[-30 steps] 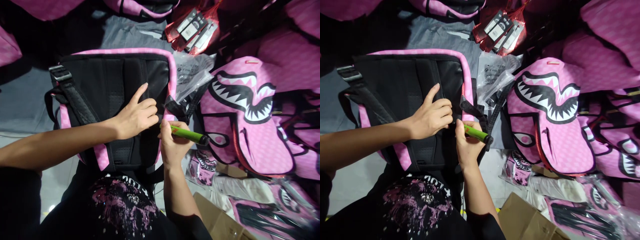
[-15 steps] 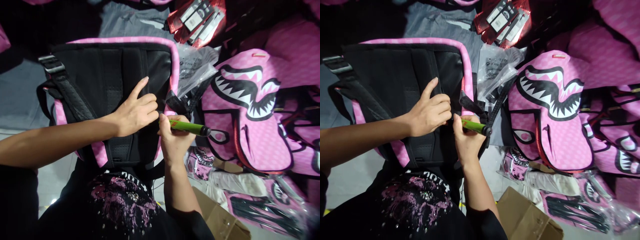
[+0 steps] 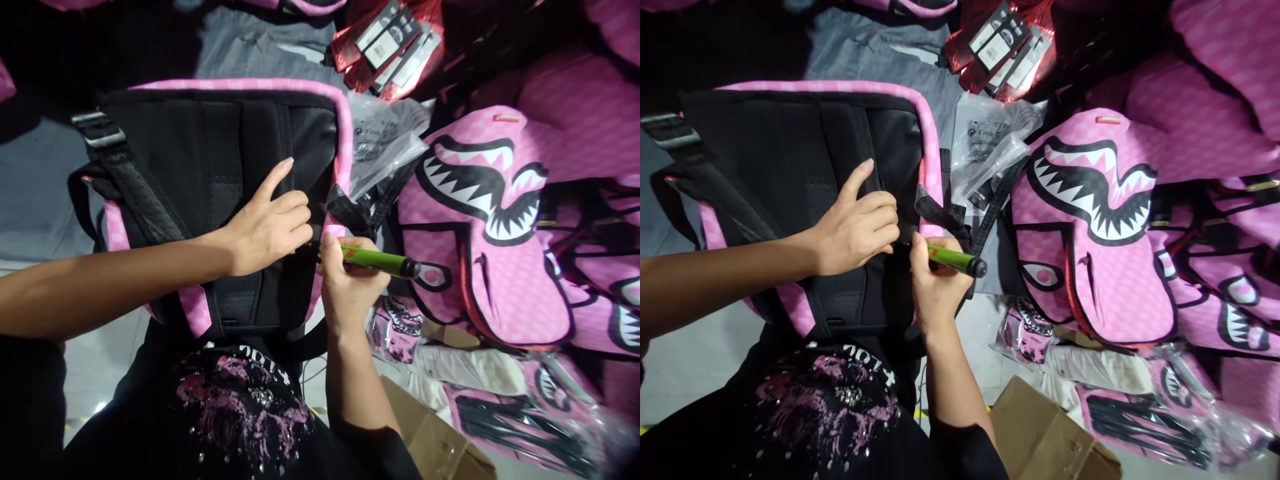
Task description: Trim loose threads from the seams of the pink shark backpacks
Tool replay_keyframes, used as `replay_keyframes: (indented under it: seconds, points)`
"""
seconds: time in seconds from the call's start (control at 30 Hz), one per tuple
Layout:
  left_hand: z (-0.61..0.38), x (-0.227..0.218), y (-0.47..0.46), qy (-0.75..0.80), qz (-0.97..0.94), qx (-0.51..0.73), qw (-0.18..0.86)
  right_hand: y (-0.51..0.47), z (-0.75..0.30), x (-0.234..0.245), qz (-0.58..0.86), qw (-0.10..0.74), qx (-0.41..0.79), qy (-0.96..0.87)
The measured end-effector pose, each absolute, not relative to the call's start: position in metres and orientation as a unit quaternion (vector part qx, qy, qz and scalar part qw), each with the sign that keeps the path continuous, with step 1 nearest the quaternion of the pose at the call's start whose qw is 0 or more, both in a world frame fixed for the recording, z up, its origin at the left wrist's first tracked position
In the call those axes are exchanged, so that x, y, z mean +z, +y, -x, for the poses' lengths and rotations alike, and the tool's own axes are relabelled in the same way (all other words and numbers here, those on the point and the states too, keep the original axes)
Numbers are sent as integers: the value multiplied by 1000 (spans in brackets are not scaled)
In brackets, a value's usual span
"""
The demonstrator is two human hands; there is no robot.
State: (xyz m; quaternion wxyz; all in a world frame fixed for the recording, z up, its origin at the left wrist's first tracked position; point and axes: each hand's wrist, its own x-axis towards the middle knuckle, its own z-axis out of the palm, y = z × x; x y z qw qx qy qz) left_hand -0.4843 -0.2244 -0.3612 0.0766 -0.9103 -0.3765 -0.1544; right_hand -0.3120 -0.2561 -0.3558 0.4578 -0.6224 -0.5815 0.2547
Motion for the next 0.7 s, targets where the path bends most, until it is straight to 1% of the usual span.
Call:
replay_keyframes:
  seconds: [0.17, 0.3, 0.4, 0.53, 0.63, 0.7]
  points:
    - [483, -360, -224, -383, 908, -145, 87, -259, 308, -359, 623, 426, 231, -614]
    - [484, -358, -223, -370, 910, -166, 83, -258, 307, -361, 612, 409, 215, -642]
    - [485, -357, -223, -364, 908, -190, 82, -256, 308, -359, 611, 386, 179, -667]
    - [486, -355, -225, -365, 903, -202, 99, -255, 311, -358, 599, 390, 173, -678]
    - [487, -349, -224, -356, 910, -184, 103, -253, 312, -359, 602, 395, 162, -675]
    - [490, -342, -217, -331, 924, -163, 103, -251, 312, -358, 591, 402, 180, -676]
